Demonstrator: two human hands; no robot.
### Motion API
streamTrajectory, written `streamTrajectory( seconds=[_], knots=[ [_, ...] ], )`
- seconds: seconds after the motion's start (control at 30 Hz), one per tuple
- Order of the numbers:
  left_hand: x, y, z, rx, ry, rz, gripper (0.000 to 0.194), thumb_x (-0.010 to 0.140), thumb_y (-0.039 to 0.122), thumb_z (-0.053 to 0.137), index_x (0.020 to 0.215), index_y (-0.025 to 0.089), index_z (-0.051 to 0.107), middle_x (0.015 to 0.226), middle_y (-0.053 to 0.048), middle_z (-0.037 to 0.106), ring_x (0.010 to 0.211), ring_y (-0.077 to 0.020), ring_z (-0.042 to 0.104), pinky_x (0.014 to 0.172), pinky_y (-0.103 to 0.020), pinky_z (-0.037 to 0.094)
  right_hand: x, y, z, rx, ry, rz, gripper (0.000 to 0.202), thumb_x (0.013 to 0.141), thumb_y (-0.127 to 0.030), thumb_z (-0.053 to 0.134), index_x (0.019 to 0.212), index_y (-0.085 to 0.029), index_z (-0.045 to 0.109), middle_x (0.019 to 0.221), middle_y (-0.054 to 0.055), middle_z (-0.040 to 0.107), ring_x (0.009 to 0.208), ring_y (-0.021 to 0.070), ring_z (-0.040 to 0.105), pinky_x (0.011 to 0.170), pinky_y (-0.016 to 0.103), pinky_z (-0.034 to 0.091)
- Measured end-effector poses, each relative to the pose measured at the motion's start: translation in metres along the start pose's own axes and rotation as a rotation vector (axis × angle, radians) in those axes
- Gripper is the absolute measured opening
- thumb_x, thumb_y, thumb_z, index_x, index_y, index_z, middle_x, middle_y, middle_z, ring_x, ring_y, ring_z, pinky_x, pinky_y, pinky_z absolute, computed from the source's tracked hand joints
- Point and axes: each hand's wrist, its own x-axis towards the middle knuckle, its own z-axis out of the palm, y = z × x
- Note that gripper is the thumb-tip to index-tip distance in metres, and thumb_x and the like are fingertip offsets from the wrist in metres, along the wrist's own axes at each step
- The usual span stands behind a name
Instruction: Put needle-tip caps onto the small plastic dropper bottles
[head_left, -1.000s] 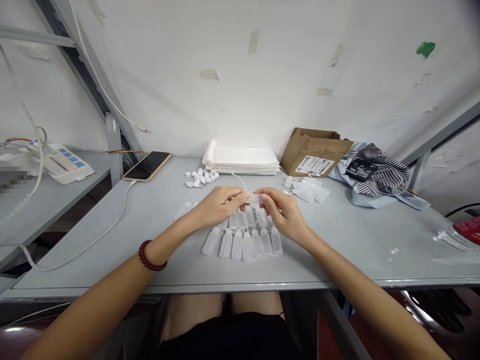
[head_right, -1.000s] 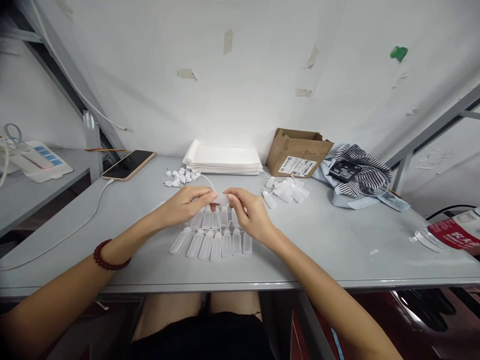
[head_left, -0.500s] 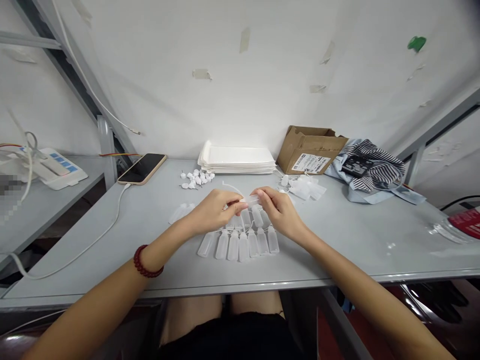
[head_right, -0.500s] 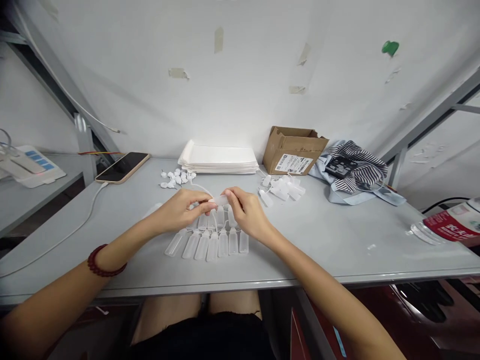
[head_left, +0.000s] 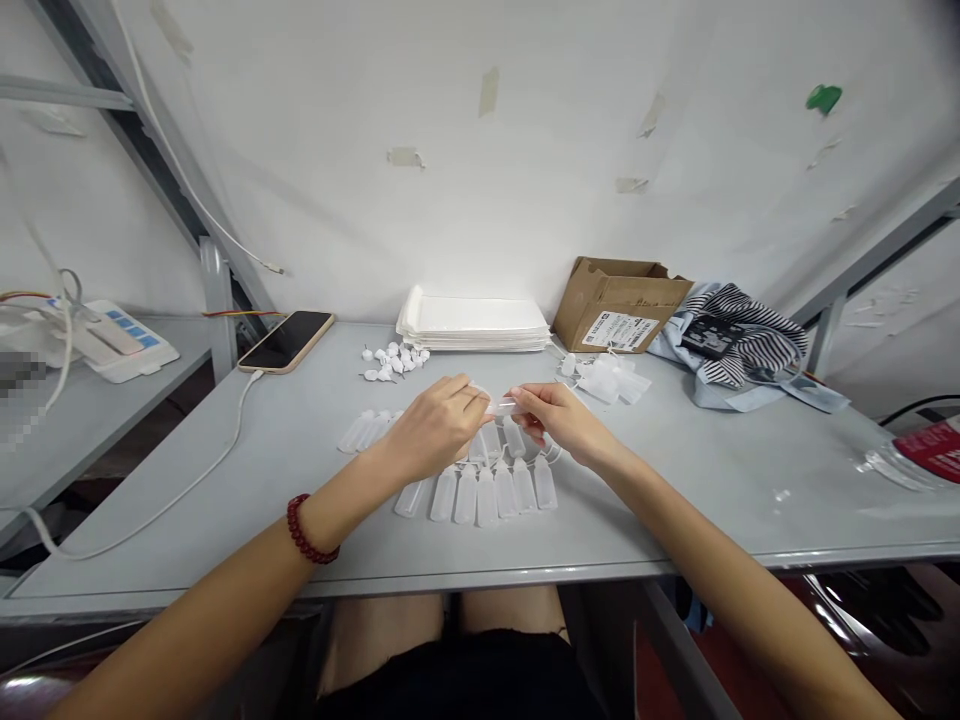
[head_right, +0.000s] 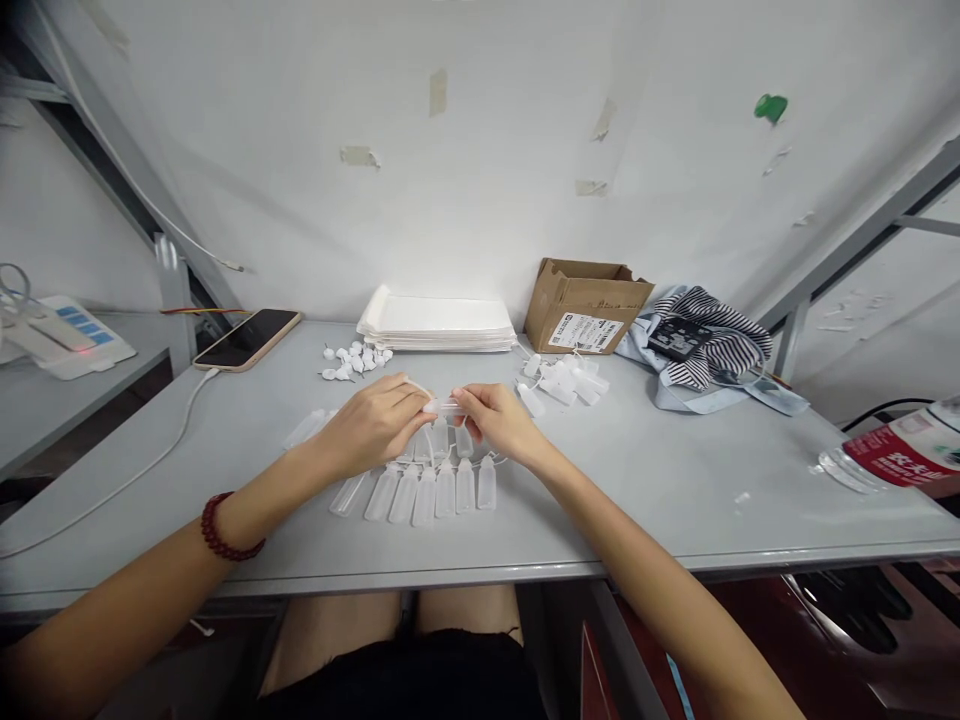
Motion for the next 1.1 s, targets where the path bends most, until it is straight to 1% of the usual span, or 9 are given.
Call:
streamTrajectory(
  seconds=[0.1,0.2,0.33,0.5,0.63,0.73,0.87,1.0,1.1],
  knots=[
    [-0.001,-0.003,0.001,-0.041,0.009,-0.038,0.02,0.093,0.021,0.043,0.083,0.012,0.058,0.076,-0.009,0.062,0.077,-0.0229,0.054,0.067,-0.035,0.045,-0.002,0.002,0.003,-0.128,0.046,-0.134,0.035,0.093,-0.038,0.038,0.08,-0.015,0.062,0.067,0.003,0.057,0.057,0.013,0.052,0.054,0.026,0.043],
    [0.0,-0.005,0.0,-0.093,0.013,-0.089,0.016,0.092,0.023,0.048,0.085,0.014,0.059,0.078,-0.006,0.064,0.079,-0.0201,0.056,0.07,-0.032,0.047,-0.003,0.005,0.007,-0.251,0.069,-0.274,0.025,0.091,-0.033,0.045,0.104,-0.019,0.061,0.093,0.009,0.062,0.075,0.0174,0.057,0.067,0.03,0.046],
    [0.001,-0.021,-0.007,-0.097,0.01,-0.196,0.016,0.089,0.027,0.051,0.098,0.017,0.061,0.094,-0.006,0.066,0.093,-0.0216,0.057,0.081,-0.035,0.047,0.0,0.012,0.0,-0.406,0.152,-0.305,0.023,0.09,-0.028,0.046,0.106,-0.02,0.06,0.099,0.011,0.063,0.086,0.022,0.059,0.073,0.034,0.046],
    [-0.016,-0.068,-0.019,0.059,-0.063,-0.455,0.023,0.081,0.011,0.049,0.097,0.013,0.065,0.099,-0.014,0.065,0.101,-0.0313,0.054,0.085,-0.044,0.043,0.01,0.026,-0.027,-0.583,0.339,-0.106,0.021,0.086,-0.022,0.051,0.103,-0.016,0.06,0.101,0.013,0.065,0.094,0.0272,0.059,0.08,0.04,0.045],
    [-0.03,-0.092,-0.02,0.179,-0.16,-0.603,0.028,0.08,0.009,0.047,0.1,0.01,0.067,0.1,-0.019,0.063,0.101,-0.0363,0.054,0.082,-0.046,0.044,0.014,0.039,-0.045,-0.697,0.382,0.145,0.02,0.085,-0.021,0.053,0.1,-0.01,0.062,0.099,0.015,0.066,0.092,0.0278,0.061,0.079,0.041,0.046],
    [-0.033,-0.095,-0.018,0.217,-0.245,-0.643,0.029,0.081,0.01,0.049,0.104,0.012,0.067,0.1,-0.017,0.065,0.102,-0.0352,0.056,0.082,-0.044,0.045,0.015,0.047,-0.053,-0.759,0.341,0.309,0.025,0.089,-0.027,0.054,0.108,-0.013,0.059,0.107,0.01,0.063,0.094,0.0224,0.061,0.08,0.04,0.05],
    [-0.03,-0.093,-0.017,0.244,-0.356,-0.68,0.02,0.089,0.022,0.052,0.105,0.014,0.062,0.103,-0.01,0.064,0.099,-0.0244,0.059,0.083,-0.042,0.048,0.014,0.05,-0.057,-0.812,0.287,0.449,0.032,0.09,-0.032,0.054,0.118,-0.016,0.053,0.118,0.008,0.057,0.099,0.0201,0.059,0.082,0.041,0.051],
    [-0.027,-0.091,-0.021,0.264,-0.436,-0.717,0.024,0.09,0.03,0.054,0.108,0.014,0.058,0.109,-0.008,0.06,0.096,-0.0202,0.06,0.082,-0.04,0.051,0.014,0.049,-0.058,-0.838,0.275,0.488,0.032,0.09,-0.031,0.054,0.118,-0.016,0.053,0.118,0.008,0.057,0.098,0.0198,0.059,0.082,0.041,0.051],
    [-0.026,-0.088,-0.024,0.269,-0.469,-0.746,0.026,0.09,0.029,0.055,0.111,0.015,0.057,0.111,-0.008,0.06,0.096,-0.0203,0.06,0.081,-0.04,0.052,0.012,0.044,-0.058,-0.831,0.289,0.454,0.029,0.087,-0.029,0.057,0.11,-0.011,0.058,0.11,0.013,0.061,0.099,0.0259,0.059,0.08,0.042,0.049]
  ],
)
